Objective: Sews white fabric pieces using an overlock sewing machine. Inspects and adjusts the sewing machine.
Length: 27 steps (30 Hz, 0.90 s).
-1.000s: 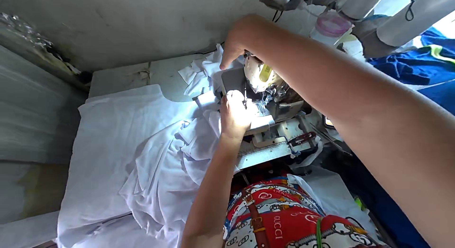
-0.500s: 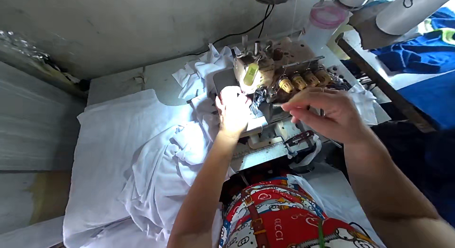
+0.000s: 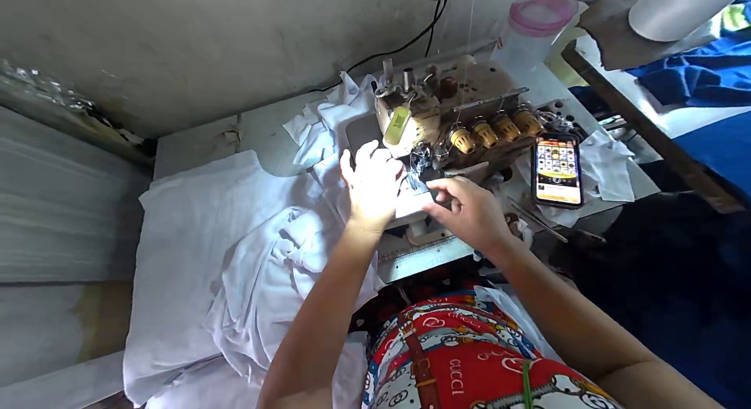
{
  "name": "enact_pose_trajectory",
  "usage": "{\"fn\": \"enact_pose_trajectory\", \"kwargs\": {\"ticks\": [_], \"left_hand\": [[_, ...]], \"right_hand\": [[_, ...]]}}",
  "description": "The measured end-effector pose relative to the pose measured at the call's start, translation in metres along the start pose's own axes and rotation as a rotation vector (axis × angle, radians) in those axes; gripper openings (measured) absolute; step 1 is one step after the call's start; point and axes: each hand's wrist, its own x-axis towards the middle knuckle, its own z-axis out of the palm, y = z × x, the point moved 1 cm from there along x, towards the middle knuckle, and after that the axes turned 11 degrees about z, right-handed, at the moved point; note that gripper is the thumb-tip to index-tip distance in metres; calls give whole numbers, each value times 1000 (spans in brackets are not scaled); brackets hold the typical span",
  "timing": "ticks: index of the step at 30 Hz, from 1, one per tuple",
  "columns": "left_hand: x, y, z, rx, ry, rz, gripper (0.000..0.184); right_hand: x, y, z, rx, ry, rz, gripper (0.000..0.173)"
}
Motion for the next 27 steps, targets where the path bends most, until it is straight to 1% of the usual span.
{"fn": "enact_pose_trajectory", "kwargs": {"ticks": [1, 2, 4, 5, 7, 9, 10, 11, 12, 14, 15, 16, 17, 18, 19, 20, 22, 24, 27], "left_hand": [[-1, 0, 2, -12, 29, 14, 13], [-3, -2, 4, -25, 53, 53, 14], [-5, -8, 3, -34, 59, 141, 16], [-5, -12, 1, -37, 54, 179, 16], [-5, -17, -3, -42, 47, 227, 15], [-7, -19, -1, -51, 60, 216, 16], [-7, -17, 1, -55, 72, 186, 16], [-8, -14, 3, -51, 71, 137, 16], [-9, -10, 6, -56, 55, 72, 18], [-11, -3, 13, -86, 41, -67, 24], [-11, 1, 16, -104, 65, -114, 26], [-12, 4, 20, -120, 93, -151, 27], [-13, 6, 23, -129, 119, -181, 30], [-14, 7, 25, -139, 140, -207, 30], [-14, 7, 25, -148, 153, -227, 28], [-14, 7, 26, -154, 156, -241, 27], [-14, 6, 25, -170, 151, -261, 26], [-12, 7, 25, -158, 130, -269, 27], [-9, 9, 23, -112, 40, -303, 30]], "right_hand": [[3, -5, 6, -45, 36, 24, 40], [5, -8, 12, -77, 70, 44, 35], [8, -7, 17, -82, 139, 31, 16], [9, -5, 16, -61, 154, 4, 11], [9, 4, 9, 22, 100, -42, 11], [5, 17, 4, 101, 10, -61, 15], [3, 24, 4, 108, 32, -73, 18], [0, 32, 5, 88, 117, -83, 22], [-3, 38, 7, 68, 219, -75, 31], [-3, 48, 12, -13, 431, -26, 59], [1, 52, 15, -56, 508, 17, 79], [5, 56, 18, -88, 541, 76, 98], [9, 58, 22, -109, 546, 141, 114], [13, 58, 25, -130, 550, 195, 125], [17, 57, 29, -144, 554, 229, 131], [19, 56, 32, -153, 573, 243, 133], [21, 56, 38, -169, 634, 232, 130], [23, 58, 37, -184, 688, 205, 123], [23, 64, 32, -211, 723, 162, 107]]}}
